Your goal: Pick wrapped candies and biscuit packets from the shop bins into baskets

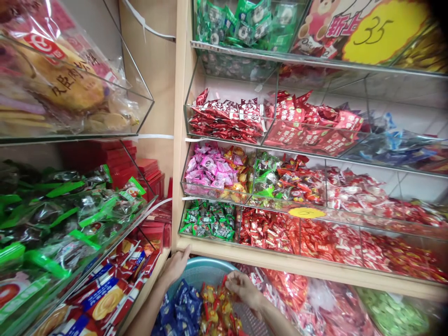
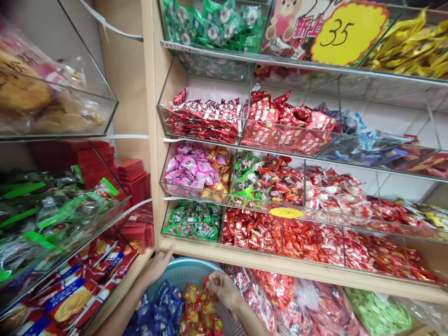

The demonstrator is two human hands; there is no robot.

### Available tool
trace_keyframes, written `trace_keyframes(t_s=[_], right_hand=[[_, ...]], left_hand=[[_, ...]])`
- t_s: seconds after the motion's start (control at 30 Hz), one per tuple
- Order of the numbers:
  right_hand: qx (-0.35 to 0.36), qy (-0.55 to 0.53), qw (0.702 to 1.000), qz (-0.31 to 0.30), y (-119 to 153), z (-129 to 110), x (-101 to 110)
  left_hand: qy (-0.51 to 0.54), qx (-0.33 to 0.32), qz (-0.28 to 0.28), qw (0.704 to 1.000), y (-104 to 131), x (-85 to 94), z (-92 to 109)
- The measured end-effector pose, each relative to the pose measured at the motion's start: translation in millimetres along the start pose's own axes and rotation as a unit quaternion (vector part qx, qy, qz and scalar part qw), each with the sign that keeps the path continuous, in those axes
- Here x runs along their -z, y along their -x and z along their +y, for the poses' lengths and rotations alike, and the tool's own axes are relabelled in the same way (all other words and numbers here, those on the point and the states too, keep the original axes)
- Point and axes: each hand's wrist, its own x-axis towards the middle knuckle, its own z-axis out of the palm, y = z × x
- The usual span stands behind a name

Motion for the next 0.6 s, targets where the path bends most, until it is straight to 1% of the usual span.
trace_keyframes(t_s=[0.1,0.27,0.43,0.6], right_hand=[[0.003,-0.025,1.0,0.01,-2,2,3],[0.023,-0.034,0.999,-0.005,3,-12,1],[0.068,0.031,0.997,-0.006,6,-25,-8],[0.108,0.102,0.989,0.013,3,-21,-18]], left_hand=[[-0.004,-0.001,0.01,1.0,-3,-2.9,-3],[-0.008,-0.009,0.019,1.0,-4,-4.6,-4],[-0.009,-0.008,0.016,1.0,-4,-4.9,-6],[0.001,-0.002,0.018,1.0,-3,-4.3,-5]])
